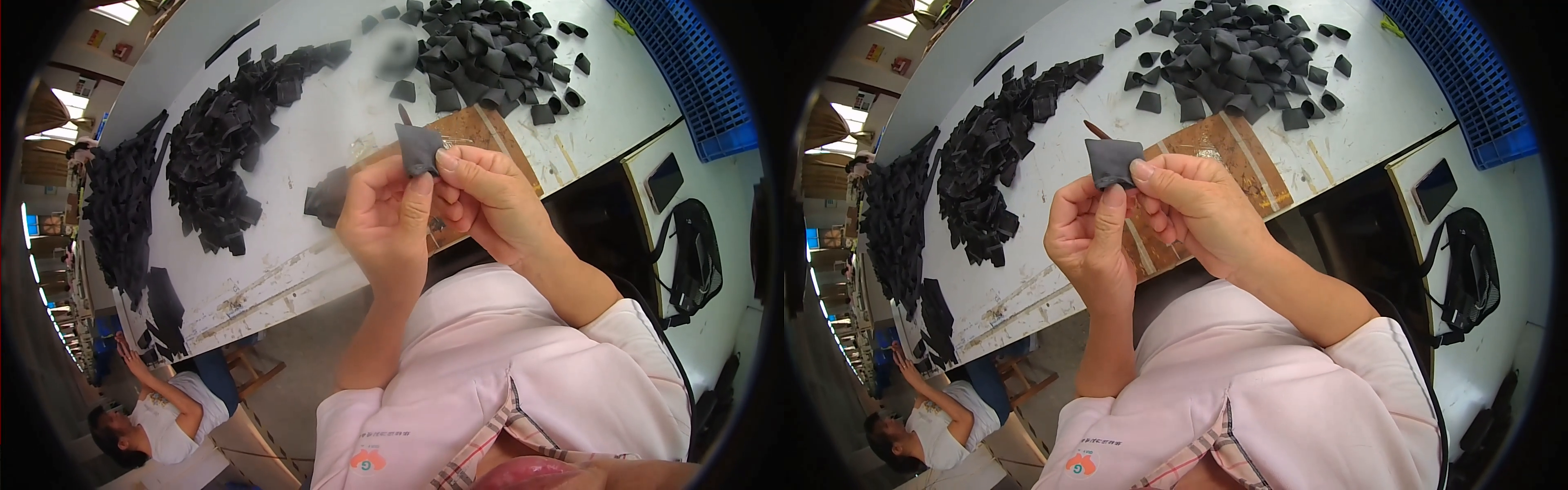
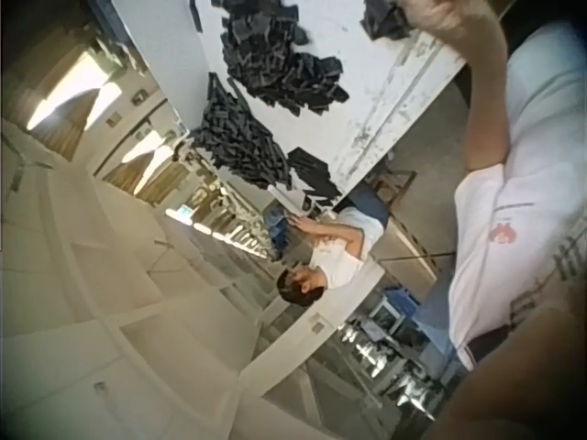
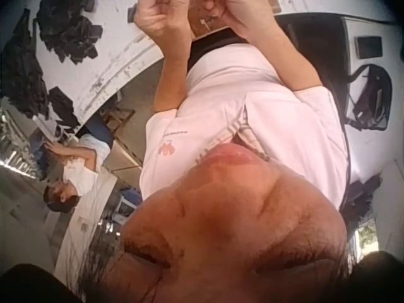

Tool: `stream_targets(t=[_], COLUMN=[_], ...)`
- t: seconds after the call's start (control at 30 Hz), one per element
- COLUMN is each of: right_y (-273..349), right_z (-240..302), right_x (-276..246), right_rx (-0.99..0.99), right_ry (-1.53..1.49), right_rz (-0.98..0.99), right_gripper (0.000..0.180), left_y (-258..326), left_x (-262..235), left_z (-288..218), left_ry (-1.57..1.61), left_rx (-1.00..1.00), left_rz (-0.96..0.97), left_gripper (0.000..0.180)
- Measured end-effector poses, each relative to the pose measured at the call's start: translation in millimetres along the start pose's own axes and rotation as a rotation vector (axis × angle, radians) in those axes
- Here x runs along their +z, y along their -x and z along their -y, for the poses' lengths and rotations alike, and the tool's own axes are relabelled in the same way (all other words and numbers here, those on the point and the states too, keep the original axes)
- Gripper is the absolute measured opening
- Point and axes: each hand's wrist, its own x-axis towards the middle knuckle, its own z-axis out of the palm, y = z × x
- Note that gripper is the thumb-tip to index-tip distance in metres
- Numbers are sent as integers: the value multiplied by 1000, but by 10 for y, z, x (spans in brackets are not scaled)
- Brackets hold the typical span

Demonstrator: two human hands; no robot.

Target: Applying adhesive and joining small foam or rubber parts together on a workbench.

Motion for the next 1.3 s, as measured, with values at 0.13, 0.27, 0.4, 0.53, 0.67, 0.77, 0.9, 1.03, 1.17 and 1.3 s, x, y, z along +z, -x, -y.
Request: stream_targets(t=[0.13,0.27,0.4,0.53,0.67,0.77,0.9,1.03,1.17,1.3], right_y=[10,95,48,42,-62,-97,-150,-96,-221,-810], right_z=[-50,58,25,-13,-67,-93,-112,-54,303,1044], right_x=[-30,-68,-87,-139,-231,-242,-305,-346,-343,-751], right_rx=[60,-642,-694,-680,-1323,-1518,-1558,-1246,-860,-913], right_ry=[4,1065,1029,1071,1644,1732,1638,1407,1026,1019], right_rz=[-1,-187,-28,4,-14,-21,5,46,-280,-651], right_gripper=[19,13,12,11,22,18,21,20,7,20], left_y=[33,36,104,127,165,175,185,231,146,-155], left_x=[-119,-220,-217,-188,-102,-107,-139,-296,-837,-1357], left_z=[111,126,149,150,123,153,149,170,436,666], left_ry=[-70,-323,-428,-434,-677,-769,-597,-413,-794,-1077], left_rx=[-46,-43,-21,-28,42,159,1,-183,-76,45], left_rz=[-82,-49,54,28,-32,-39,12,-27,-308,-365], left_gripper=[8,8,9,9,8,14,20,25,17,19])
